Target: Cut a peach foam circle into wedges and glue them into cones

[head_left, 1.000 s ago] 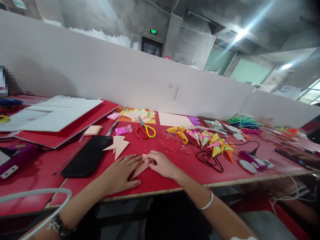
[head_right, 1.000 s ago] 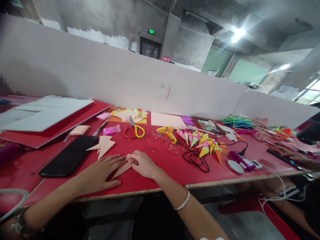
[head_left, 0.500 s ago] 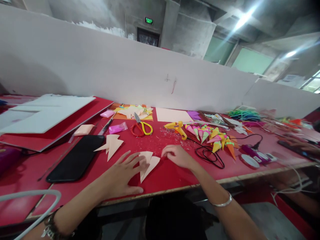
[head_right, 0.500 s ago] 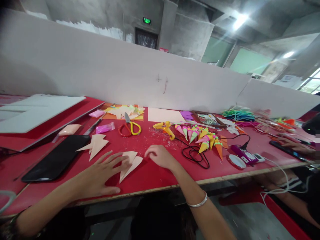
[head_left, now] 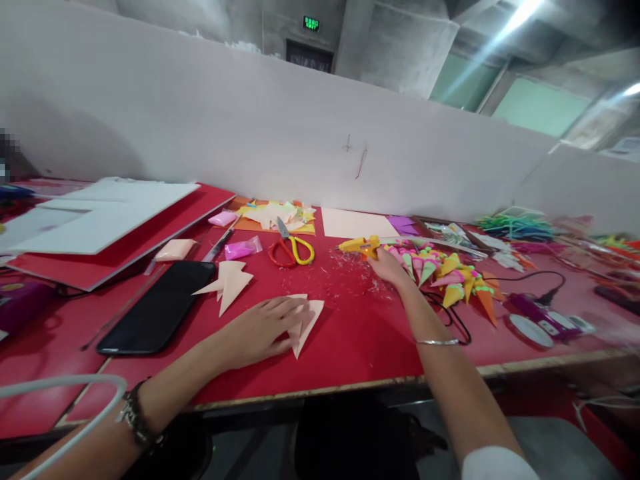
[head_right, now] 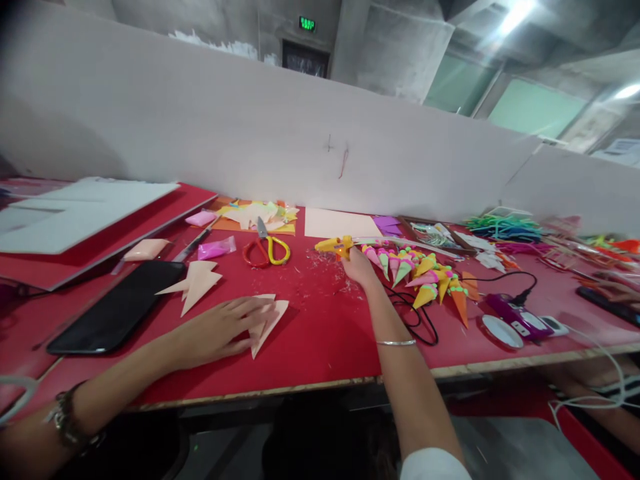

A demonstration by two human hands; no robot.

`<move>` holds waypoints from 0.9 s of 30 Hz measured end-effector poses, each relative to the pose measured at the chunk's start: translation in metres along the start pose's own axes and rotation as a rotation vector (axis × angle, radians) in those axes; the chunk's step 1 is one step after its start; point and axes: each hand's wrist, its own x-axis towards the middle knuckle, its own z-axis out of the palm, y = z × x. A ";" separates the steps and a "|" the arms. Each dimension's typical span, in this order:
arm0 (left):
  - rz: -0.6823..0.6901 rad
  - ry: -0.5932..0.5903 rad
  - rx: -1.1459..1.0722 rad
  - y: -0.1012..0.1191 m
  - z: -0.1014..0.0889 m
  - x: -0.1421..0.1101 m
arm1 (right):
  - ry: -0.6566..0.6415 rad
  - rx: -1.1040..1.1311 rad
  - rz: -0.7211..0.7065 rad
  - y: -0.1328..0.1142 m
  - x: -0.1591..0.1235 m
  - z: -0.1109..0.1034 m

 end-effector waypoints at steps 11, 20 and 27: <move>-0.079 0.011 -0.064 -0.027 0.002 0.030 | 0.160 0.038 -0.041 -0.007 -0.009 -0.015; -0.300 0.033 -0.385 -0.019 0.000 0.029 | 0.102 0.073 -0.221 -0.029 -0.028 -0.019; -0.543 0.191 -0.428 -0.038 0.001 0.018 | 0.098 0.196 -0.219 -0.031 -0.035 -0.016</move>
